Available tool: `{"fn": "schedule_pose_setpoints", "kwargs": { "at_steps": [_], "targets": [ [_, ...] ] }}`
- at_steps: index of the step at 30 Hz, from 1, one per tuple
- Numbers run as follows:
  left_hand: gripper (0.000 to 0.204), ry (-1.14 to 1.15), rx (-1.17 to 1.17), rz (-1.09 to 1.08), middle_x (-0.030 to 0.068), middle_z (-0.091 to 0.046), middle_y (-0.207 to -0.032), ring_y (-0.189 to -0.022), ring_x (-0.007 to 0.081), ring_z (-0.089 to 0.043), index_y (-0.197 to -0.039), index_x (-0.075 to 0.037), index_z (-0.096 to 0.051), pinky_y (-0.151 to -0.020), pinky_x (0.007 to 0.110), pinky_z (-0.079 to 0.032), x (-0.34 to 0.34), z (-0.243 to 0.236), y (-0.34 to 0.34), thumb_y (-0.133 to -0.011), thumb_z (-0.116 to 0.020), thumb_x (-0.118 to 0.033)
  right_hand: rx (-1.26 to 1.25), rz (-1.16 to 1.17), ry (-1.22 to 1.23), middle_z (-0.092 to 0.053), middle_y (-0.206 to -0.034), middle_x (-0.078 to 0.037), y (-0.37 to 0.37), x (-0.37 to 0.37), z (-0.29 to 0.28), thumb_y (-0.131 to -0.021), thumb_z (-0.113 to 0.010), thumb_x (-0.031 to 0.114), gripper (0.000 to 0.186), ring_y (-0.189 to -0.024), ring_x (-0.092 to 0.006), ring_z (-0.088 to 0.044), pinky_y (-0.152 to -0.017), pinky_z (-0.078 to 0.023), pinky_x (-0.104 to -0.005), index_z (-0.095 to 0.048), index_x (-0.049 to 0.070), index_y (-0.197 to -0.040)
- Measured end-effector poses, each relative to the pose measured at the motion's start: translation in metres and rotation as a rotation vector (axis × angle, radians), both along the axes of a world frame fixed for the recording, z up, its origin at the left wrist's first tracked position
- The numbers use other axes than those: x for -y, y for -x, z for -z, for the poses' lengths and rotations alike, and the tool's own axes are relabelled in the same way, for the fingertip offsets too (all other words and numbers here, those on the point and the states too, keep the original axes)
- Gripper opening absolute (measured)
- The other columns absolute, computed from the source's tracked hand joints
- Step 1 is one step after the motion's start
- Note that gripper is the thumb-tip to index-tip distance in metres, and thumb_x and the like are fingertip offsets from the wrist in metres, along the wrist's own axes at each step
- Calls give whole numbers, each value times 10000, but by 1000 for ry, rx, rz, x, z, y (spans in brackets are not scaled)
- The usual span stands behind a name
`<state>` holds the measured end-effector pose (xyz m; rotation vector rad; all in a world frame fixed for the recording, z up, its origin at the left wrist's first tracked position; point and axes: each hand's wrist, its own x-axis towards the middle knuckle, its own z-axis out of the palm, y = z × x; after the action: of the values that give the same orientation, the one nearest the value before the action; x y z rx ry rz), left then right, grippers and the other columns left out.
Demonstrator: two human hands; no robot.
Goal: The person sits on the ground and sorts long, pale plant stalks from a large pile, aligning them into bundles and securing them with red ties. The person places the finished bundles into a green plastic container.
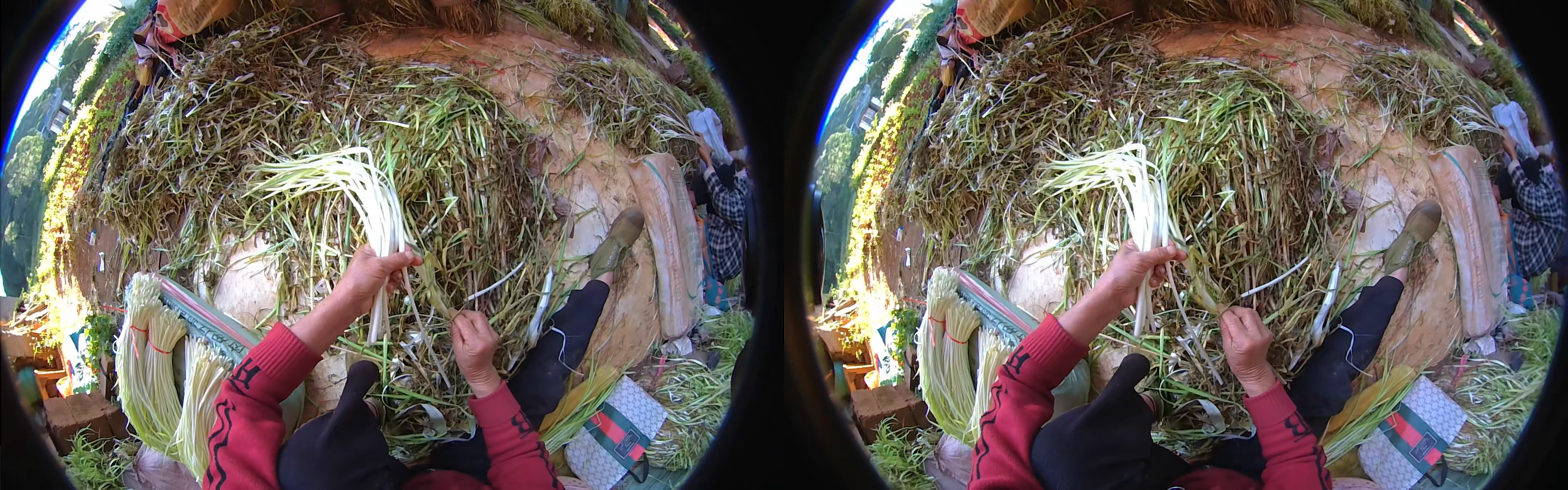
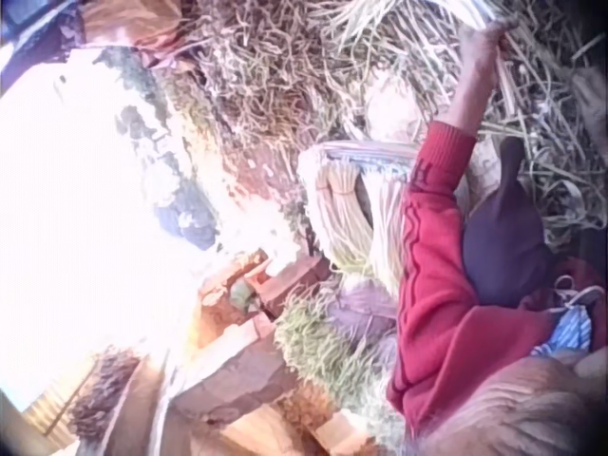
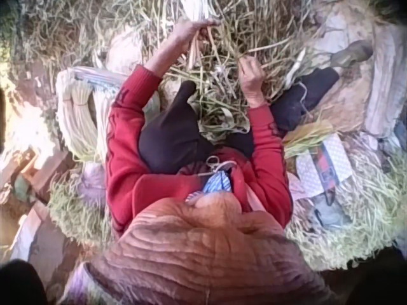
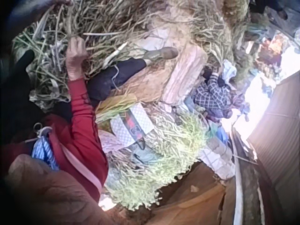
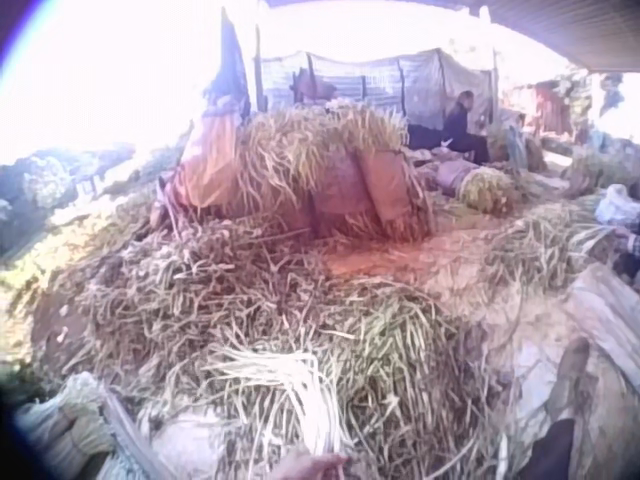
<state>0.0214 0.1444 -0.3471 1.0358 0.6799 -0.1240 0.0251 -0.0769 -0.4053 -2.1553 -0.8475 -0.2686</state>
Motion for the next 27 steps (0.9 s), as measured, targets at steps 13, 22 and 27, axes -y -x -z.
{"fn": "schedule_pose_setpoints", "kwargs": {
  "at_steps": [13,22,27],
  "targets": [
    [121,-136,147,-105,41,-594,-645,-437,38,-467,-875,-50,-535,-368,139,-371,-23,-42,11,-783,-593,-101,-1158,239,-733,-557,-752,10,-10,2,37,-821,-595,115,124,-659,-41,-463,-600,-378,-190,-583,-7,-842],
    [171,-152,-50,83,-17,-512,-547,-411,46,-425,-770,-38,-596,-355,172,-329,43,20,14,-729,-700,-167,-1018,118,-530,-526,-685,46,9,-10,5,-842,-580,148,139,-609,-22,-413,-542,-363,-181,-578,14,-805],
    [148,-267,-62,177,-14,-529,-574,-465,55,-457,-749,-32,-582,-403,200,-354,45,24,14,-731,-694,-127,-759,-29,-322,-514,-714,-53,21,-19,1,-789,-612,83,109,-624,-132,-488,-560,-385,-250,-559,-11,-806]
  ]
}}
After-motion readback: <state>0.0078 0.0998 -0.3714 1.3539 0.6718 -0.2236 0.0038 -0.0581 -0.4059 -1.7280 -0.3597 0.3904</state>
